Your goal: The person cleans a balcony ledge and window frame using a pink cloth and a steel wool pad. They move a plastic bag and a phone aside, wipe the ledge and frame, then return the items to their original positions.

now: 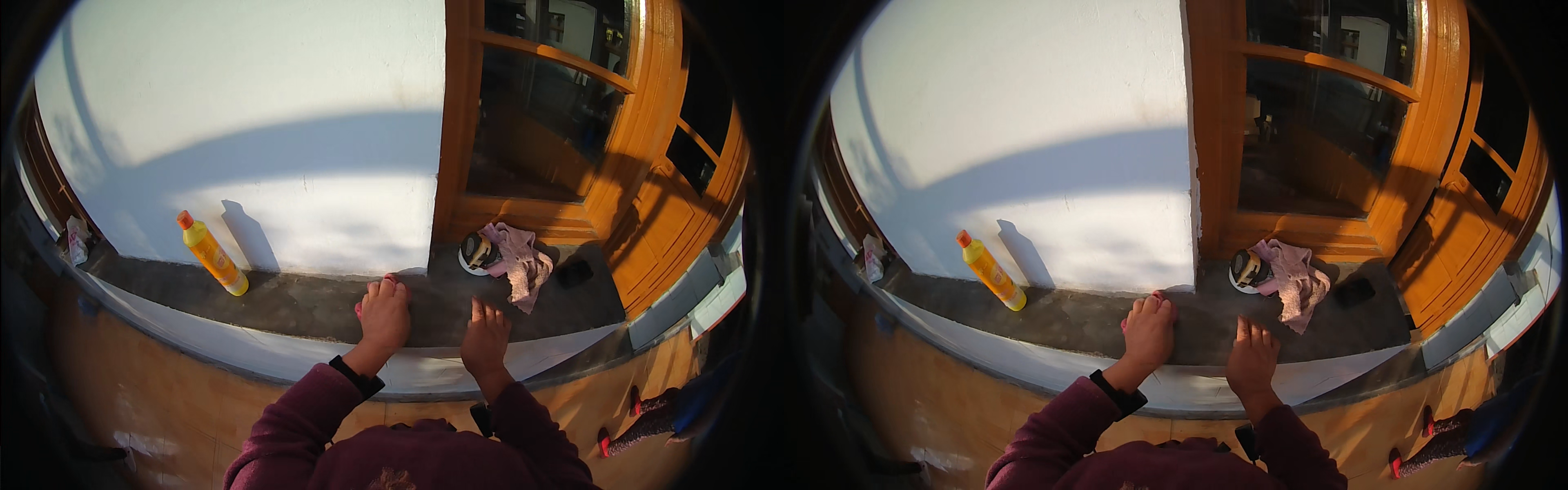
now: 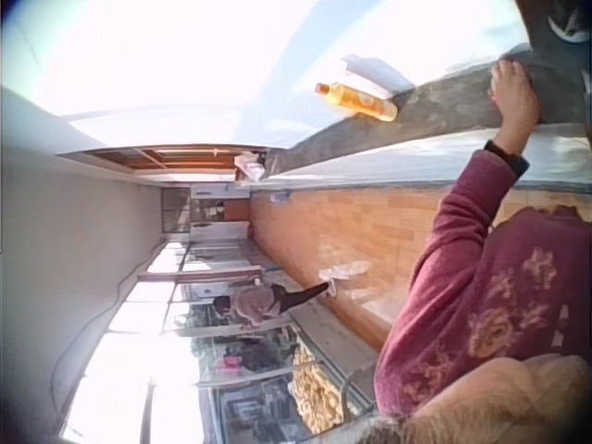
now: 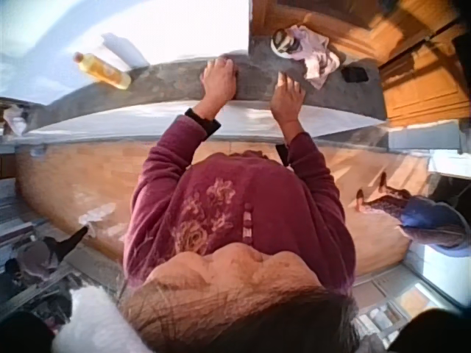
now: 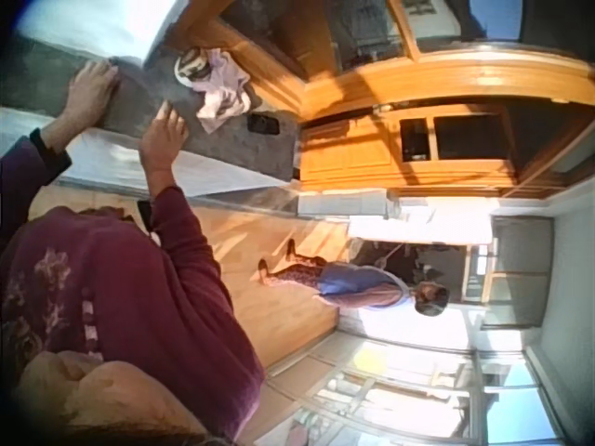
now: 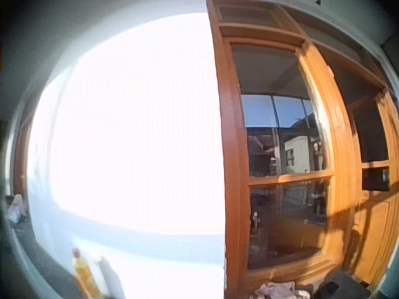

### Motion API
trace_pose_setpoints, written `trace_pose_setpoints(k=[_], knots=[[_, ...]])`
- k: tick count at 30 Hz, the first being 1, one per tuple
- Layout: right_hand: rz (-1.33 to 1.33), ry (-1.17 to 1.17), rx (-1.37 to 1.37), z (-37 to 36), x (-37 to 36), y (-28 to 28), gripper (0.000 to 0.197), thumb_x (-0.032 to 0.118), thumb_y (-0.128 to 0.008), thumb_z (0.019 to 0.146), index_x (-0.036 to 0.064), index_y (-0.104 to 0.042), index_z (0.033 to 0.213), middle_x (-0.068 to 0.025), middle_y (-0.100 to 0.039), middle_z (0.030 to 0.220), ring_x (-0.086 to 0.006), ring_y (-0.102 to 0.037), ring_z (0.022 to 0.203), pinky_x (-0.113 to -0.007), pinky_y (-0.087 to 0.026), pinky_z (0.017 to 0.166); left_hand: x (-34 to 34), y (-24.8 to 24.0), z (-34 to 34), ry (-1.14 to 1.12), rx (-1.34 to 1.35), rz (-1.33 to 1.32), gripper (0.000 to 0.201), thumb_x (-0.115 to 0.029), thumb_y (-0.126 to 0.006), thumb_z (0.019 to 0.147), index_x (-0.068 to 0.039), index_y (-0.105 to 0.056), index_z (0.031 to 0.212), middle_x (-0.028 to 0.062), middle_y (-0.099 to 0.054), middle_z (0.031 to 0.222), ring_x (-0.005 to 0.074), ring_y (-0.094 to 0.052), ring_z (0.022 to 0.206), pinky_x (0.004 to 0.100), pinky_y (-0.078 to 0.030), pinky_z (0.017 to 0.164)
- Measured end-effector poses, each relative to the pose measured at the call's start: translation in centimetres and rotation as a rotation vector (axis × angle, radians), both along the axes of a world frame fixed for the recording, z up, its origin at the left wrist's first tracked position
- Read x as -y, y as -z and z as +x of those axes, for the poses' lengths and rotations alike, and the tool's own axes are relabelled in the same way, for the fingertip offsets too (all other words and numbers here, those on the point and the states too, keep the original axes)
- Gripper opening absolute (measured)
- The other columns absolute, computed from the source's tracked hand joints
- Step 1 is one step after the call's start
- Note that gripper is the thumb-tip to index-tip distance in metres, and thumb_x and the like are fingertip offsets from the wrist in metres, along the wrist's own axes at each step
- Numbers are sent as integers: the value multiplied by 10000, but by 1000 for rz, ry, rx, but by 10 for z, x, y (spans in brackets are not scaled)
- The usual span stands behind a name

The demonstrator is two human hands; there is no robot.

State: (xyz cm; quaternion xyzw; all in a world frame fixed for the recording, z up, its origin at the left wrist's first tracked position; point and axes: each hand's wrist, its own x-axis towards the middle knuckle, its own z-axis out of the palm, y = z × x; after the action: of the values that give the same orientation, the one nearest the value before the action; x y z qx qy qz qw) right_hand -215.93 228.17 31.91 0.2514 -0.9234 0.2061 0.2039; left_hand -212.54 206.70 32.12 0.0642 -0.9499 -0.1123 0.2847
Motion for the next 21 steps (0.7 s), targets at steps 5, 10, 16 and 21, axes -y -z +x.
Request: trace_pose_setpoints(k=[5,10,16,21], knots=[[14,33,41,0,-3,1,557,75,-609,887,13,-487,1427,-176,-553,1359,-365,-494,1259,-500,-361,1061,-13,-24,24,546,-29,969,431,-154,-609,939,-55,-561,1355,173,-591,1300,387,-538,1226,461,-491,926],[34,46,-31,-1,-4,10,547,81,-605,893,22,-486,1424,-172,-554,1352,-375,-502,1236,-516,-373,1042,60,-49,68,988,25,2322,532,-254,-489,1053,-75,-363,1537,151,-467,1516,386,-437,1410,527,-458,1049],[77,104,-15,-1,-3,11,520,96,-597,902,16,-507,1408,-178,-550,1346,-376,-497,1238,-503,-369,1057,108,-56,94,911,-246,2238,482,-217,-498,1044,-23,-439,1481,177,-514,1471,399,-494,1357,508,-402,1143],[94,73,-24,-1,-4,8,537,131,-602,917,-5,-489,1424,-186,-539,1348,-368,-488,1252,-511,-352,1068,186,-48,108,-62,-340,1045,337,-98,-508,1002,46,-612,1288,166,-641,1264,283,-624,1151,362,-479,1009]])
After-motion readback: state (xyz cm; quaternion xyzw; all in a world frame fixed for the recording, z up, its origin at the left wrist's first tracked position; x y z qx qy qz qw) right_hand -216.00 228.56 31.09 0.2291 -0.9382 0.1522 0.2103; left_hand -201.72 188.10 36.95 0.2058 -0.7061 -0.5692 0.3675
